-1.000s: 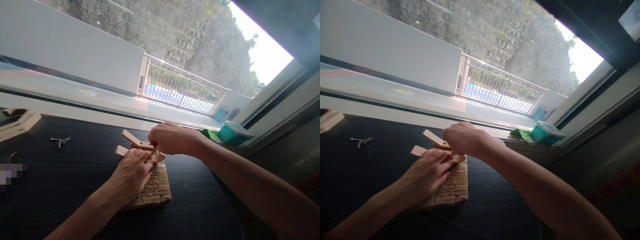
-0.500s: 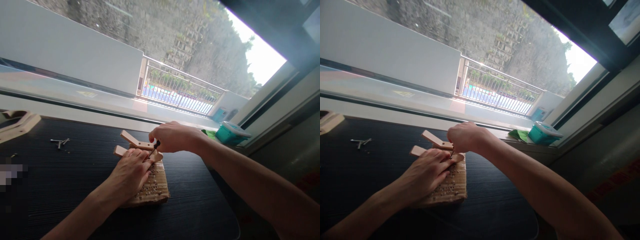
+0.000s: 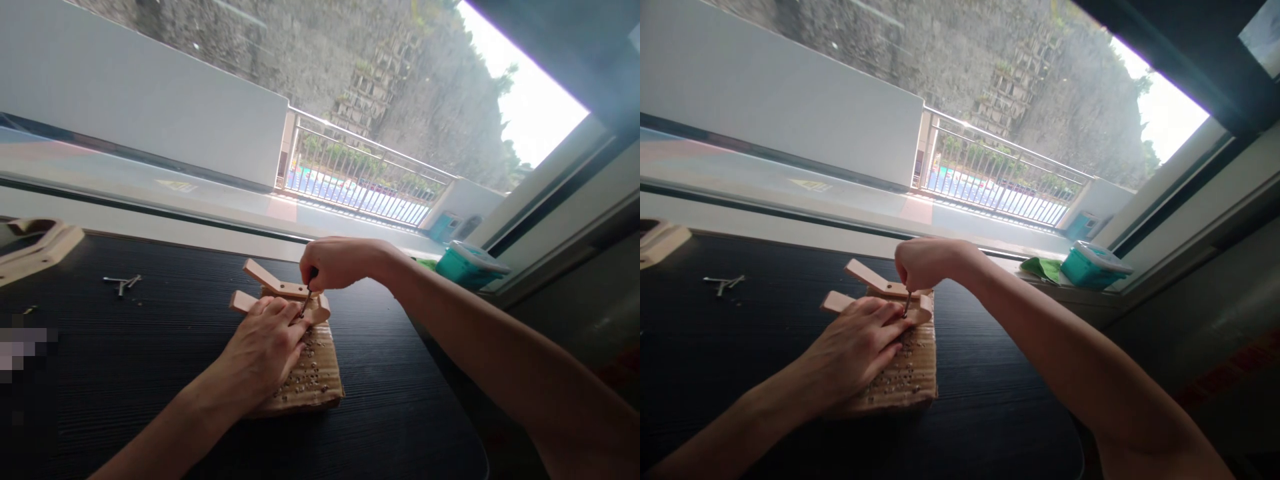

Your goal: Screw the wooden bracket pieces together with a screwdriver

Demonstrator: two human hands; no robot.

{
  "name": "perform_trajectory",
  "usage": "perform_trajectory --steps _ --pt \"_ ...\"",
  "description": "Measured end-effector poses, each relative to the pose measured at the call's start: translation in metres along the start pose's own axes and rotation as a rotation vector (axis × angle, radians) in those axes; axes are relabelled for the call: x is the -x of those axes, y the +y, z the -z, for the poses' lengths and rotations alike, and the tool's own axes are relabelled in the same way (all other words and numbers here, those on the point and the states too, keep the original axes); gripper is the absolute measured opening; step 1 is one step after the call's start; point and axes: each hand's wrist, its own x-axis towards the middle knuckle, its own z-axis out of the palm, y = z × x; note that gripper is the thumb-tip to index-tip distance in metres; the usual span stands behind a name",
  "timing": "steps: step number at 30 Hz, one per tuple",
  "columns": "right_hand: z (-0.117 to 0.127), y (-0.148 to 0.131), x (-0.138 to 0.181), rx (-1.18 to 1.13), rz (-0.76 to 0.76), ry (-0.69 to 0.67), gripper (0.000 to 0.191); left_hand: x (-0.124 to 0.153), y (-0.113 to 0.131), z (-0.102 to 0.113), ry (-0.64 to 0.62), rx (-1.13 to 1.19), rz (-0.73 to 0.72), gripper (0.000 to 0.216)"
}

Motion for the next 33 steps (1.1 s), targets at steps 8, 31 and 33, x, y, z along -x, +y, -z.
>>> perform_trajectory --steps 8,31,33 --pt "-0.001 0.009 -0.006 -0.122 -0.076 -0.056 0.024 -0.001 0.0 0.001 -0.015 -0.001 -0.003 0.032" --pt "-0.004 0.002 0.004 0.005 -0.046 0.008 0.022 -0.001 0.0 -0.002 -0.012 -0.009 0.0 0.032" --pt "-0.004 0.002 0.003 0.008 -0.065 -0.014 0.022 -0.001 0.0 -0.001 -0.01 -0.009 0.0 0.032"
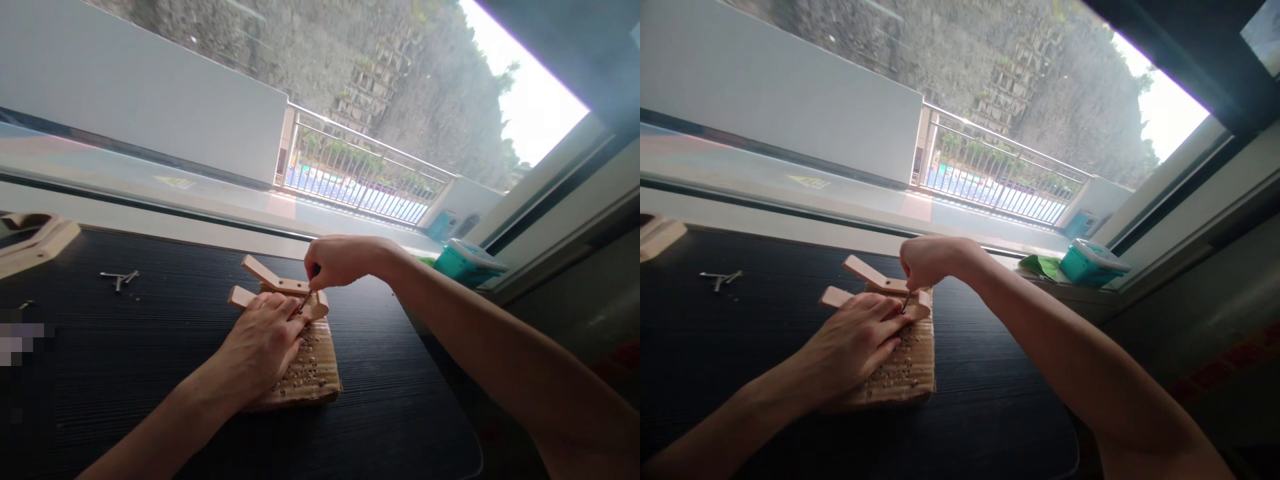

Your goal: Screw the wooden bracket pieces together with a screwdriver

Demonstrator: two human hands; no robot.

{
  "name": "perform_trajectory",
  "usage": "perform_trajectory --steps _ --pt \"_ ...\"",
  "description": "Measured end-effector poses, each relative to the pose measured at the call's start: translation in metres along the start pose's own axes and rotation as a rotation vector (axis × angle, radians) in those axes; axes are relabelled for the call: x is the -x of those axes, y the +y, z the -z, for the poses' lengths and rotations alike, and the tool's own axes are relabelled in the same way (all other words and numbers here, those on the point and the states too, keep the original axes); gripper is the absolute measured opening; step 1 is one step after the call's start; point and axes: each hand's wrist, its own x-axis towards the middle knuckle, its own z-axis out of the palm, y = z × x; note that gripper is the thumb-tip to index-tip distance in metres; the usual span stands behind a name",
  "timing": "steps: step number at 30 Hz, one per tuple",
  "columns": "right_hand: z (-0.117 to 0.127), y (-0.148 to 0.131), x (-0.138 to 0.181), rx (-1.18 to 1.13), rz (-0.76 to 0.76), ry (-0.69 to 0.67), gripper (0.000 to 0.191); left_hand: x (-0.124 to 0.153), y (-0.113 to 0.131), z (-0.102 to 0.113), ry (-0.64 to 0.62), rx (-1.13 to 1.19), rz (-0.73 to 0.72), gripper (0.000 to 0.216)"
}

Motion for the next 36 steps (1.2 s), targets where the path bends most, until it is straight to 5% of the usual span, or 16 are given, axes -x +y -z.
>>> perform_trajectory --steps 9,22,36 --pt "0.003 -0.016 0.012 0.122 -0.076 0.025 0.036 0.0 0.0 0.0 0.007 -0.004 -0.001 0.029" --pt "0.002 -0.018 0.004 0.151 0.002 0.001 0.019 0.0 0.001 0.001 0.0 0.007 0.015 0.031" --pt "0.008 -0.027 0.012 0.176 -0.075 0.0 0.031 0.0 0.002 0.002 -0.008 0.001 0.012 0.029"
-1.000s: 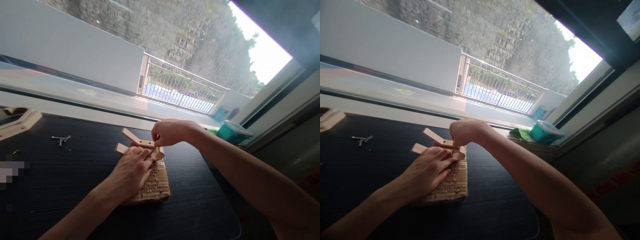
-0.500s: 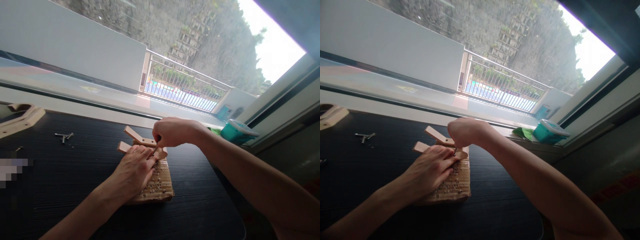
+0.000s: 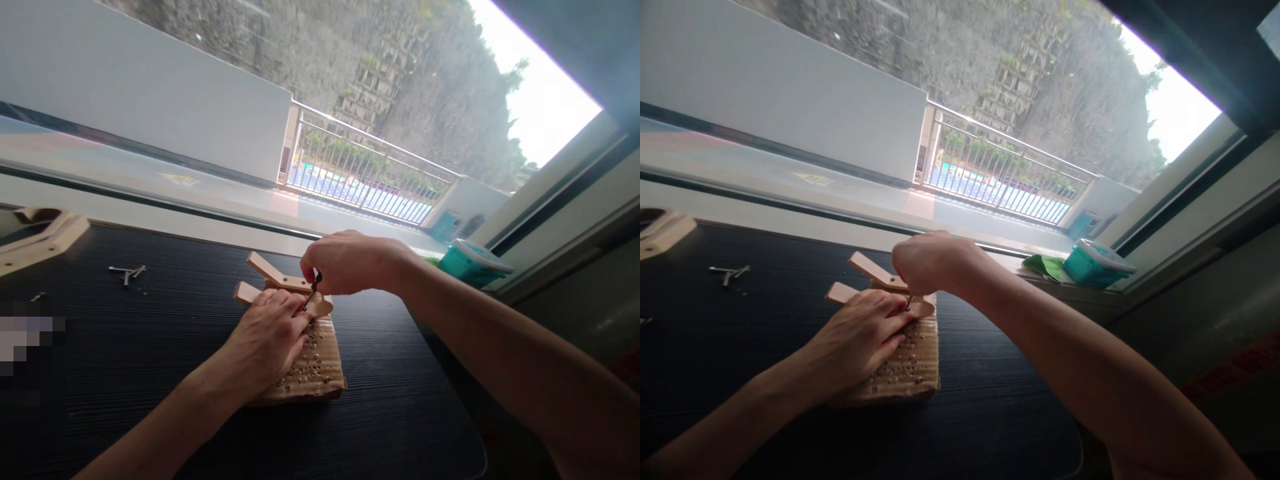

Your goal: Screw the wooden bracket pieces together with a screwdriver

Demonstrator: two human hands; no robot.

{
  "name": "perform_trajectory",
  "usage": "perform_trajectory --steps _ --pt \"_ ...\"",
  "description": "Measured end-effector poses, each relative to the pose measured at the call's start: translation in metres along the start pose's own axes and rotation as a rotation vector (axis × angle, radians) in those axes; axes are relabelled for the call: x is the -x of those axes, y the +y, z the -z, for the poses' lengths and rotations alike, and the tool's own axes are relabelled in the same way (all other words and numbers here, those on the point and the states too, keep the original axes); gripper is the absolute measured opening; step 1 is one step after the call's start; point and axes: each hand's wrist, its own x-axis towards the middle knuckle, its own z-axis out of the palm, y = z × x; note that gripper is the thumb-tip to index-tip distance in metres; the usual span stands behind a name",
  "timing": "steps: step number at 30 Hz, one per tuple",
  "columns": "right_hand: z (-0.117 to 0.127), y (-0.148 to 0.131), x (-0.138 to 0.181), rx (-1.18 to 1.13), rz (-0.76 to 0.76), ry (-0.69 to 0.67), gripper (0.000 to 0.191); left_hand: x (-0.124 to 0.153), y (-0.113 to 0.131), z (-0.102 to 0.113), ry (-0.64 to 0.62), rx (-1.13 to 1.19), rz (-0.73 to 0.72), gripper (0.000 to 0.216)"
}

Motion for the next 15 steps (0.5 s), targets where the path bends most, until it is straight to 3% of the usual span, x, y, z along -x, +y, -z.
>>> perform_trajectory --steps 7,15 --pt "-0.009 0.003 -0.002 -0.027 0.091 0.049 0.027 0.0 0.0 -0.001 0.009 0.002 0.005 0.031" --pt "-0.018 0.015 -0.003 -0.181 0.064 0.004 0.025 -0.002 -0.001 -0.002 0.019 -0.013 -0.016 0.028"
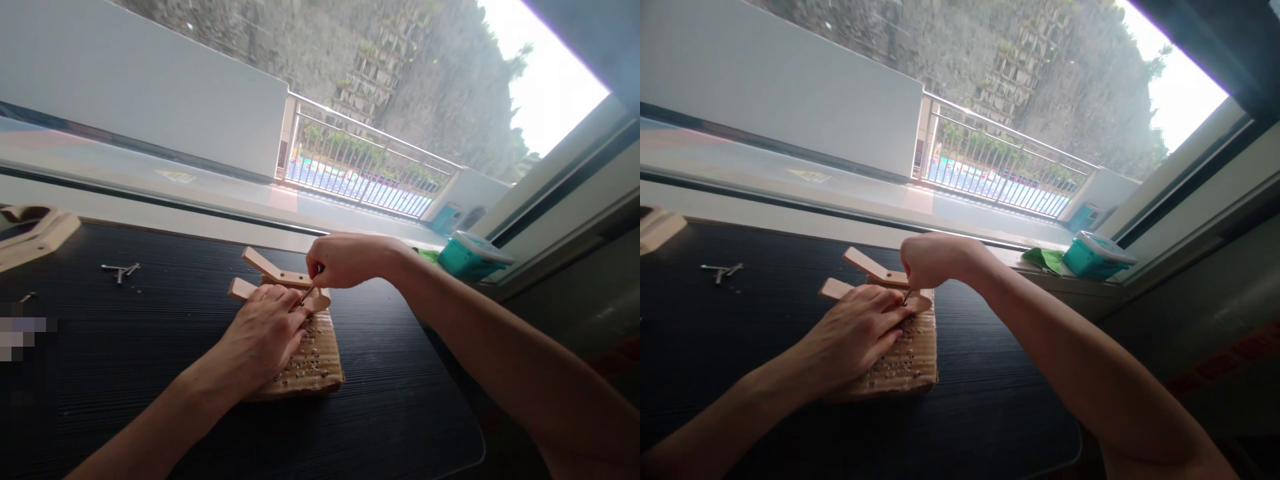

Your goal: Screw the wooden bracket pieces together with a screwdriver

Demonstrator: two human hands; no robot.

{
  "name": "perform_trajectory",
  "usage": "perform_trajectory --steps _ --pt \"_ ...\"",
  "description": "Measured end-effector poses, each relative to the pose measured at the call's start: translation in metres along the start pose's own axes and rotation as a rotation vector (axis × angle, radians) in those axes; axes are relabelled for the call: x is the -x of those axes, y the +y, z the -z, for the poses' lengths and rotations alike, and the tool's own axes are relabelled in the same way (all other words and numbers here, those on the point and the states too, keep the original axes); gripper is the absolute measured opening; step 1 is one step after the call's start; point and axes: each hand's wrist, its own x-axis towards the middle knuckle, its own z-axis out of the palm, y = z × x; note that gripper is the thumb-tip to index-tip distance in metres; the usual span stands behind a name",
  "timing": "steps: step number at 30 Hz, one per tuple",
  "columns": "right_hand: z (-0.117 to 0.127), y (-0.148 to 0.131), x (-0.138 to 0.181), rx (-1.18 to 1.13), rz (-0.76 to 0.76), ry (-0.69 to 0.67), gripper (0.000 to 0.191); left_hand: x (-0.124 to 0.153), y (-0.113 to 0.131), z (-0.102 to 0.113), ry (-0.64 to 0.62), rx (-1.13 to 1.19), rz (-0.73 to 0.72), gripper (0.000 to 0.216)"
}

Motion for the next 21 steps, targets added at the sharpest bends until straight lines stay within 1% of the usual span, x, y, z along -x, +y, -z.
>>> perform_trajectory --steps 4,7,12,16,18,21 --pt "-0.002 -0.003 0.0 0.026 -0.017 0.018 0.024 -0.001 0.0 0.002 -0.015 -0.01 -0.008 0.03" --pt "-0.002 -0.005 -0.001 0.017 -0.031 0.016 0.022 -0.001 0.001 0.005 -0.049 -0.023 -0.018 0.03" --pt "-0.005 -0.002 -0.001 -0.132 -0.097 0.044 0.018 -0.001 0.006 0.012 -0.101 -0.046 -0.016 0.028" --pt "-0.009 -0.001 0.004 -0.219 -0.136 0.114 0.014 -0.003 0.01 0.014 -0.124 -0.083 0.01 0.029" --pt "-0.009 -0.001 0.007 -0.21 -0.12 0.134 0.016 -0.006 0.013 0.014 -0.12 -0.102 0.035 0.028" --pt "-0.008 0.001 0.008 -0.15 -0.086 0.077 0.025 -0.013 0.018 0.013 -0.109 -0.122 0.082 0.026"
